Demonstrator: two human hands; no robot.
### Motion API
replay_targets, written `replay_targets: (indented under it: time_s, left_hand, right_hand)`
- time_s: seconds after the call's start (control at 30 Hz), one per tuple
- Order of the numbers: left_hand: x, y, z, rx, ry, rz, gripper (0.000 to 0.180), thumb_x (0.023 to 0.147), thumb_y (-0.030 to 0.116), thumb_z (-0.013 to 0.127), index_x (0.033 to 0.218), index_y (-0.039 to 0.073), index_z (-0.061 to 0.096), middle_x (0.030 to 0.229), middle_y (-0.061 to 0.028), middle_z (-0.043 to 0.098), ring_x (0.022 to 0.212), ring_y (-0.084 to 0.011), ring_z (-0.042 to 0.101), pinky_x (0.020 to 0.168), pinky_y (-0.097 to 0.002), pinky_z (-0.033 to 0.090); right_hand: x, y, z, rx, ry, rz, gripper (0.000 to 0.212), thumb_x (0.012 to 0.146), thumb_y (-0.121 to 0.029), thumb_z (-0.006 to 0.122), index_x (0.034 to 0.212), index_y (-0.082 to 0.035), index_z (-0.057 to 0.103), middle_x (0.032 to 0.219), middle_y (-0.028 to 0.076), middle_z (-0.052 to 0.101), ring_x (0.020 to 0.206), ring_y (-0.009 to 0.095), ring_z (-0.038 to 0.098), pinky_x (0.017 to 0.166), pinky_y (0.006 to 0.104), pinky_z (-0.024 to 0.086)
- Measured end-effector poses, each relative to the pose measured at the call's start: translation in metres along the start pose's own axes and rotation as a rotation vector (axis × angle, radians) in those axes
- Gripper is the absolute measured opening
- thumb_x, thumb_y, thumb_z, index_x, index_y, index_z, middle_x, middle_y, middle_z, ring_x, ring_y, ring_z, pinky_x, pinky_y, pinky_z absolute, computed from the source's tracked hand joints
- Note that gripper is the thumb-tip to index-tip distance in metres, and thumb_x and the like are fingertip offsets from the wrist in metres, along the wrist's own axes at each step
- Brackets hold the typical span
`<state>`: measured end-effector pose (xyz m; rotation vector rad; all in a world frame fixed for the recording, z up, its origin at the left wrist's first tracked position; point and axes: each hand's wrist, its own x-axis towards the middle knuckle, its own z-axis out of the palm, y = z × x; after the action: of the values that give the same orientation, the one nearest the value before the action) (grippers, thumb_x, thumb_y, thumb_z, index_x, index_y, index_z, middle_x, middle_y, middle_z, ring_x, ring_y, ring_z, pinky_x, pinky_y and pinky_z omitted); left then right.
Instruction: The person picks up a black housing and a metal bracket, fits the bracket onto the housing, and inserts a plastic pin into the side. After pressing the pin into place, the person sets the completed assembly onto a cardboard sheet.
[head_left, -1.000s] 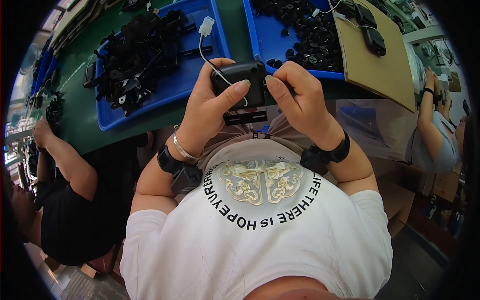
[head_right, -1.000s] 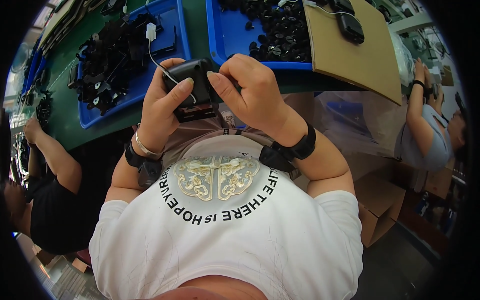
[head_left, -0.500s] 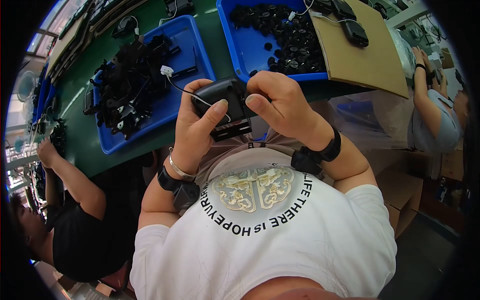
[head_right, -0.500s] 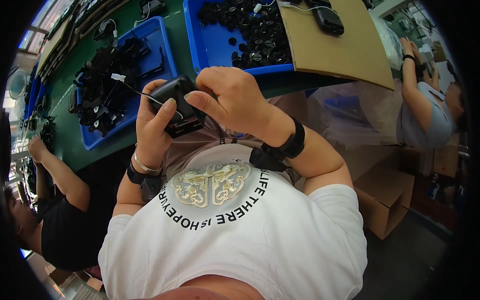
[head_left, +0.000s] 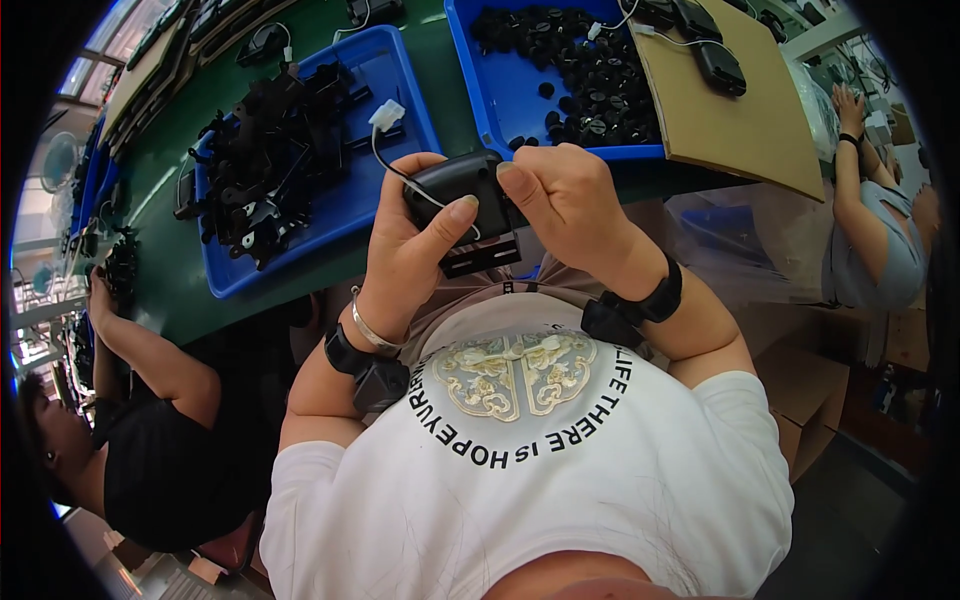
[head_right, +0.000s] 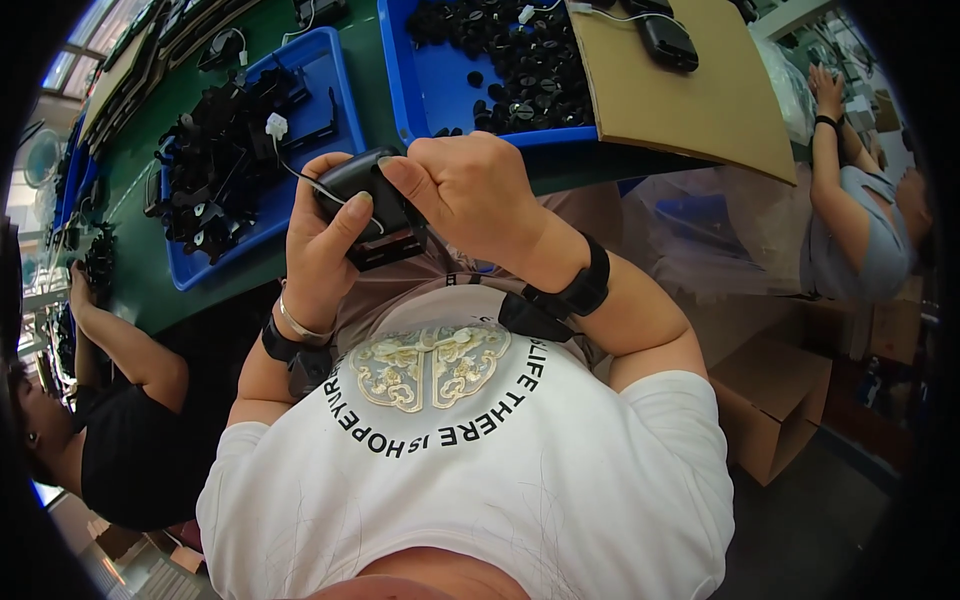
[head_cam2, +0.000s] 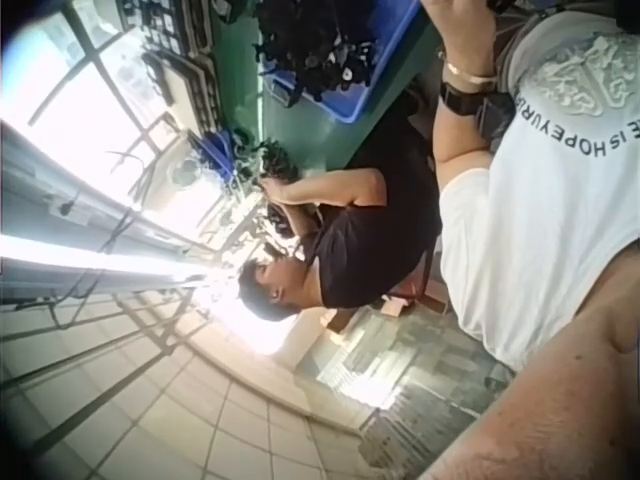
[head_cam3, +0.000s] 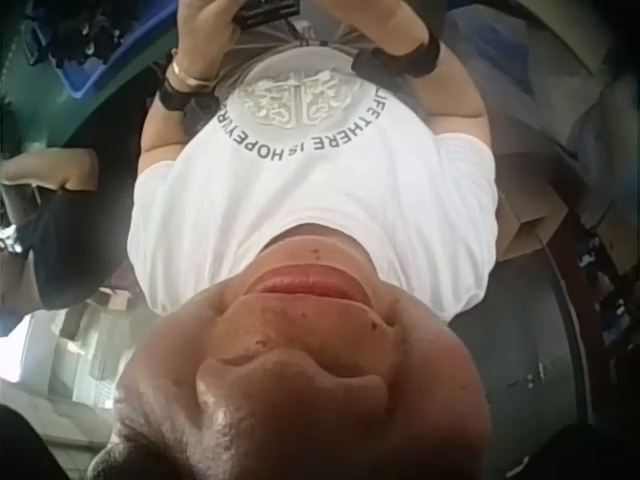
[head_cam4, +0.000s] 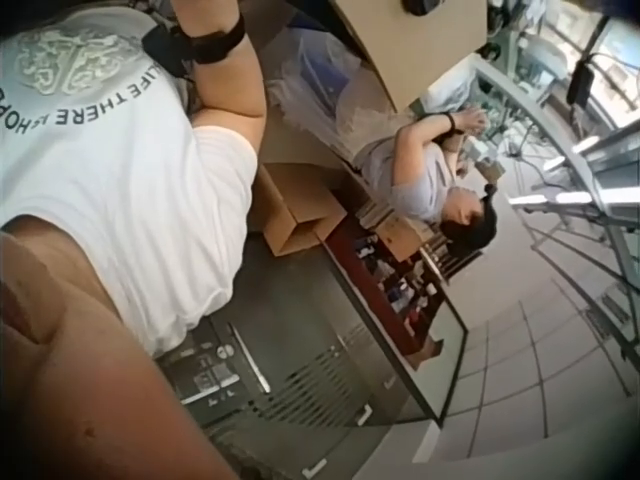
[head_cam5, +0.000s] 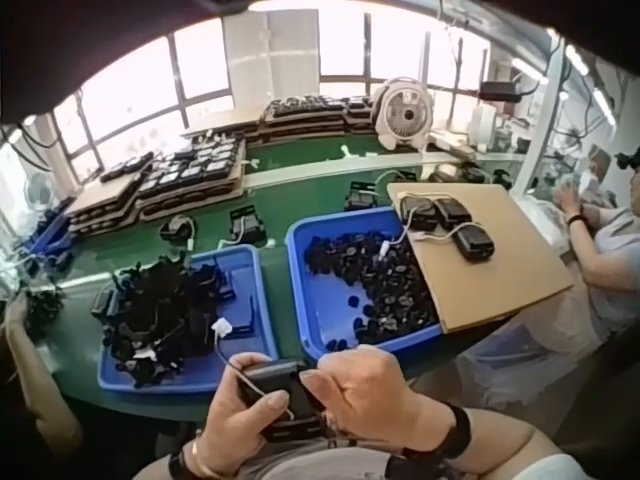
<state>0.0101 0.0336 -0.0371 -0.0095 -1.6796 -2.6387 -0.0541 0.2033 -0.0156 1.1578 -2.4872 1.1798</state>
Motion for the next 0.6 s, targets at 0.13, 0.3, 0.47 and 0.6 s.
replay_targets:
  time_s: [0.13, 0.3, 0.47, 0.6]
  left_hand:
    - [0.001, 0.009, 0.008, -0.150, 0.036, -0.022, 0.043, 0.083, 0.011, 0.065, 0.116, 0.005, 0.038, 0.101, -0.0076, 0.053, 0.089, -0.0131, 0.057, 0.075, -0.0258, 0.051]
    - [0.000, 0.003, 0.003, -0.134, 0.010, 0.003, 0.044, 0.082, 0.010, 0.065, 0.117, 0.005, 0.039, 0.103, -0.0082, 0.053, 0.094, -0.0146, 0.057, 0.080, -0.0273, 0.051]
    - [0.002, 0.008, 0.002, -0.225, 0.071, 0.027, 0.043, 0.081, 0.007, 0.066, 0.116, 0.005, 0.041, 0.105, -0.0082, 0.055, 0.094, -0.0156, 0.057, 0.081, -0.0291, 0.050]
    - [0.006, 0.000, -0.001, -0.343, 0.103, 0.058, 0.041, 0.080, 0.004, 0.066, 0.115, 0.006, 0.044, 0.105, -0.0080, 0.056, 0.095, -0.0164, 0.058, 0.082, -0.0295, 0.050]
  right_hand:
    - [0.007, -0.001, 0.004, 0.150, 0.301, -0.088, 0.040, 0.094, -0.034, 0.046, 0.069, -0.002, 0.051, 0.059, 0.007, 0.042, 0.054, 0.020, 0.042, 0.051, 0.0313, 0.033]
    - [0.010, 0.001, -0.004, 0.052, -0.037, 0.046, 0.043, 0.093, -0.040, 0.044, 0.081, -0.001, 0.055, 0.070, 0.007, 0.048, 0.061, 0.016, 0.047, 0.057, 0.0276, 0.037]
    - [0.007, 0.004, -0.009, 0.406, -0.061, 0.141, 0.050, 0.093, -0.045, 0.042, 0.102, 0.003, 0.055, 0.096, 0.012, 0.055, 0.085, 0.020, 0.051, 0.076, 0.0271, 0.040]
    - [0.003, -0.002, 0.002, 0.344, -0.022, 0.006, 0.057, 0.093, -0.046, 0.040, 0.118, 0.004, 0.050, 0.123, 0.018, 0.047, 0.110, 0.026, 0.045, 0.093, 0.0311, 0.033]
